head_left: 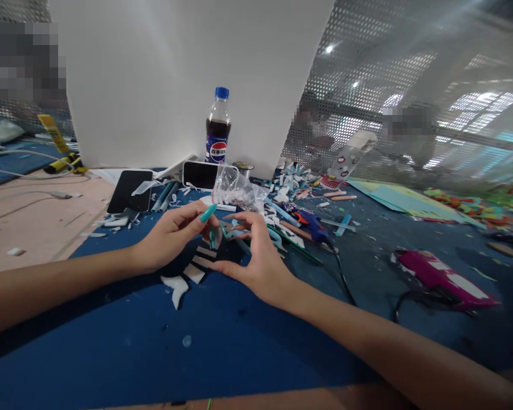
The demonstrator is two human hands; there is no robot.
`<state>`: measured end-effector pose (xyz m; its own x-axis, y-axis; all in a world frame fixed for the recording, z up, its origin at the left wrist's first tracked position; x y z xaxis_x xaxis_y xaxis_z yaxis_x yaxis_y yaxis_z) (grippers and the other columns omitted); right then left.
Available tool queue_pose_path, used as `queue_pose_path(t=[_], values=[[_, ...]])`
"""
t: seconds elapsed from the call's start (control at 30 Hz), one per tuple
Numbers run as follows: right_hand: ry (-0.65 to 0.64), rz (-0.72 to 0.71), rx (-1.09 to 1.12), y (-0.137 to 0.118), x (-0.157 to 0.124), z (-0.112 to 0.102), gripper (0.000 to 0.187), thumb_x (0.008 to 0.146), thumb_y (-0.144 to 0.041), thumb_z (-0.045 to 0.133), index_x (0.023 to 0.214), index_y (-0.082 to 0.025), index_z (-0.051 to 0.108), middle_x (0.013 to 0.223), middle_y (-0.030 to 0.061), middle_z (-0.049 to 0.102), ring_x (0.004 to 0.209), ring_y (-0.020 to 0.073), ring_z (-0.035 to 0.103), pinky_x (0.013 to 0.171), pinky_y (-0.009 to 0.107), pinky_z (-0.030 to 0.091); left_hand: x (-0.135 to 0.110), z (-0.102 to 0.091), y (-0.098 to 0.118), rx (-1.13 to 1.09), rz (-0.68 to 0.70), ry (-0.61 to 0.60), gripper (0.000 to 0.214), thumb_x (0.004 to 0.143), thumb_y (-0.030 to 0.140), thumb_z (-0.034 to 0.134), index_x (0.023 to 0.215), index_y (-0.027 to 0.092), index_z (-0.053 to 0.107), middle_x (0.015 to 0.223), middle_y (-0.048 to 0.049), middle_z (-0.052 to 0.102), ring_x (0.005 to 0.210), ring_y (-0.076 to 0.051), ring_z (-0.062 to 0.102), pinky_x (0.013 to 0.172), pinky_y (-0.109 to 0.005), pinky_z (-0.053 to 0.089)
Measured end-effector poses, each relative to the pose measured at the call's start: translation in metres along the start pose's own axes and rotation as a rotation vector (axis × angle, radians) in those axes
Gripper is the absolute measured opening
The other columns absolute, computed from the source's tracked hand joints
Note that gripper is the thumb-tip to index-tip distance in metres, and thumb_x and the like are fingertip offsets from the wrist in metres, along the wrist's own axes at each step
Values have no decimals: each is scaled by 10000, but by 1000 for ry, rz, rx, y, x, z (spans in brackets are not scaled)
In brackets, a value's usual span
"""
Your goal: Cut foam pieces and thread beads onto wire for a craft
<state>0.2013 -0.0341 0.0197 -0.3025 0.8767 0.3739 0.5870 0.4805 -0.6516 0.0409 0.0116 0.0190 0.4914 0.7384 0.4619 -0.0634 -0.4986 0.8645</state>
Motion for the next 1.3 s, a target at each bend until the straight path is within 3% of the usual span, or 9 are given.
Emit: queue_pose_path(t=[0.13,0.33,0.67,1.03,1.3], values=[[-35,-95,-87,-2,2,-2,644,748,-449,635,1276,-253,325,1324,98,388,1246,256,341,1016,452,330,0,2,-2,-80,-78,-44,229,875,339,487,773,156,581,709,3,533,616,-74,517,604,-182,462],[-33,-175,-91,2,4,-2,468,788,-271,624,1214,-246,430,1227,64,519,1168,226,425,988,416,359,-2,6,-6,-356,-169,-152,270,829,390,552,756,131,562,698,-2,498,618,-87,495,598,-195,446],[-87,-89,117,8,4,1,342,738,-131,614,1052,-205,503,1041,44,618,977,187,585,865,348,459,-3,5,-12,-373,-195,-180,237,842,358,544,791,130,587,749,-14,514,685,-109,526,679,-236,461],[-78,49,433,13,3,5,247,737,-113,604,957,-211,550,929,30,626,870,165,630,775,318,525,-2,4,-15,-336,-166,-181,193,874,301,505,833,160,631,809,-3,541,739,-92,569,740,-217,493],[-88,115,489,13,2,4,228,736,-163,638,938,-209,541,909,38,612,863,181,636,771,340,542,-2,3,-17,-368,-185,-133,185,842,323,554,826,164,646,800,-1,571,719,-88,587,722,-202,497]])
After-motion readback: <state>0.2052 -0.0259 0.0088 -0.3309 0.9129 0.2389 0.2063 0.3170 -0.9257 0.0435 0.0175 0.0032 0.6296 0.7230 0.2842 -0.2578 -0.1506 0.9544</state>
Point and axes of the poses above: each hand's wrist, its own x-axis towards the middle knuckle, its own z-axis out of the palm, y = z × x, the point moved 3 cm from there along x, towards the middle knuckle
